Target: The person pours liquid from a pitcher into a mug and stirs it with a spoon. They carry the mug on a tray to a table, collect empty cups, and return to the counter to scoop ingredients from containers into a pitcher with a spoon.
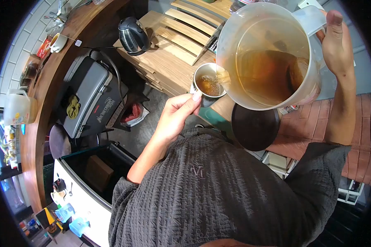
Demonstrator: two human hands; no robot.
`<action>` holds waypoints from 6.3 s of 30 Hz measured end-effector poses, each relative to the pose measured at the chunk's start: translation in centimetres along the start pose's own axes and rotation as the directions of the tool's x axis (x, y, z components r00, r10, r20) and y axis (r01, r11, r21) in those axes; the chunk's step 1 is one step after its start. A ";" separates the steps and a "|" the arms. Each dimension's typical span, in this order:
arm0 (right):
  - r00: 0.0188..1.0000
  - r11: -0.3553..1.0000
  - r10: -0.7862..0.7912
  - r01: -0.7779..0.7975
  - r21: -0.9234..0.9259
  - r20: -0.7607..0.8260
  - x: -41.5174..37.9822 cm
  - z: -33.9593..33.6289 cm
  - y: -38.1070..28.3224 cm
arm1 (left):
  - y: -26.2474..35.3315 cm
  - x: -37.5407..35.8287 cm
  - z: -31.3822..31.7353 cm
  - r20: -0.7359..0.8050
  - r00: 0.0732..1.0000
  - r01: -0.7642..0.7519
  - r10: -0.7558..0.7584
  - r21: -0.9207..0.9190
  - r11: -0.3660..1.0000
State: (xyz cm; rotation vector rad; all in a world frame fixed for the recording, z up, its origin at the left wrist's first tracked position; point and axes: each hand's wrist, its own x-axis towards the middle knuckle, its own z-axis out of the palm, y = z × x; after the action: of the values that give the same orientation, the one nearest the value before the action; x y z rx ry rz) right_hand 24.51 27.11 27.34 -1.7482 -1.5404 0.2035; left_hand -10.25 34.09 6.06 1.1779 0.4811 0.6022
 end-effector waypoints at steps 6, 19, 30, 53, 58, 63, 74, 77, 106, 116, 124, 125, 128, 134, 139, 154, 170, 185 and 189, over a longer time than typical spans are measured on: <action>0.997 0.999 -0.026 0.028 0.024 -0.073 -0.2 -0.2 0.0 | -0.1 0.4 0.5 0.009 1.000 0.005 -0.005 0.005 1.000; 0.994 0.999 -0.006 0.011 0.041 -0.106 -0.4 -1.2 0.5 | -0.1 1.5 1.8 0.023 1.000 -0.010 0.010 0.020 1.000; 0.994 0.998 -0.058 0.057 -0.007 -0.088 -0.7 -1.2 1.0 | -0.5 2.6 2.3 0.046 0.999 -0.011 0.010 0.016 1.000; 0.705 0.816 0.483 -0.146 0.559 -0.520 -9.3 14.7 16.3 | -3.9 0.8 -2.4 -0.393 0.918 -0.068 0.050 -0.032 0.997; 0.712 0.947 0.303 -0.150 0.285 -0.633 -11.4 20.7 20.5 | -3.9 -0.5 -2.3 -0.479 0.875 -0.102 0.070 -0.041 0.994; 0.656 0.843 0.478 -0.155 0.514 -0.585 -12.9 25.5 26.8 | -3.1 -1.6 -1.4 -0.533 0.838 -0.120 0.117 0.031 0.992; 0.539 0.869 0.494 -0.282 0.406 -0.682 -14.0 26.5 29.4 | -3.5 -3.7 1.4 -0.526 0.832 -0.181 0.176 0.042 0.982; 0.516 0.888 0.459 -0.297 0.352 -0.723 -14.9 27.8 33.4 | -3.7 -4.7 1.6 -0.554 0.818 -0.190 0.154 -0.008 0.982; 0.843 0.856 0.023 0.261 0.446 -0.537 -11.1 38.0 1.9 | -0.7 -29.6 -9.6 -0.794 0.534 -0.333 0.291 0.119 0.936; 0.825 0.754 -0.402 0.053 0.654 0.397 -16.4 60.1 -22.6 | -4.1 -46.8 -10.7 -0.949 0.116 -0.230 0.293 0.262 0.937; 0.398 0.642 -0.748 0.235 0.730 0.531 -22.2 73.7 -39.5 | -7.5 -52.2 -9.3 -0.949 -0.286 -0.315 0.135 0.227 0.922; 0.381 0.614 -0.776 0.275 0.740 0.502 -22.7 75.8 -41.2 | -7.3 -52.3 -9.2 -0.928 -0.351 -0.333 0.123 0.246 0.910; 0.356 0.602 -0.794 0.345 0.720 0.493 -23.9 82.0 -45.8 | -8.2 -52.9 -9.8 -0.890 -0.453 -0.374 0.058 0.248 0.894; 0.175 0.632 -0.624 0.686 0.361 0.761 -23.6 86.8 -51.8 | -7.7 -52.2 -13.2 -0.756 -0.651 -0.337 0.067 0.366 0.867; 0.056 0.692 -0.543 0.595 0.409 0.838 -23.5 89.7 -51.9 | -7.1 -50.9 -16.8 -0.633 -0.774 -0.352 0.032 0.472 0.808; 0.268 0.445 -0.887 0.272 0.853 0.377 -19.4 81.5 -54.3 | -9.0 -54.1 -19.0 -0.575 -0.806 -0.416 -0.139 0.383 0.825; 0.093 0.350 -0.914 -0.311 0.884 0.395 -31.6 72.6 -55.9 | -13.2 -60.0 -17.5 -0.745 -0.655 -0.477 -0.129 0.274 0.835; -0.372 -0.293 -0.905 0.186 0.938 -0.209 -40.3 73.1 -55.4 | -13.2 -60.2 -16.9 -0.819 -0.571 -0.347 -0.050 0.186 0.919; -0.395 -0.297 -0.894 0.173 0.939 -0.210 -40.7 73.5 -55.3 | -14.2 -60.1 -17.2 -0.804 -0.595 -0.338 0.004 0.254 0.906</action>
State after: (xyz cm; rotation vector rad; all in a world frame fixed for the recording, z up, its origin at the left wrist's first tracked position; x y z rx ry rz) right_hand -71.34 20.74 -2.45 0.9895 -2.3973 0.8654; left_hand -63.62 2.75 -10.64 -0.0961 1.8201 2.2038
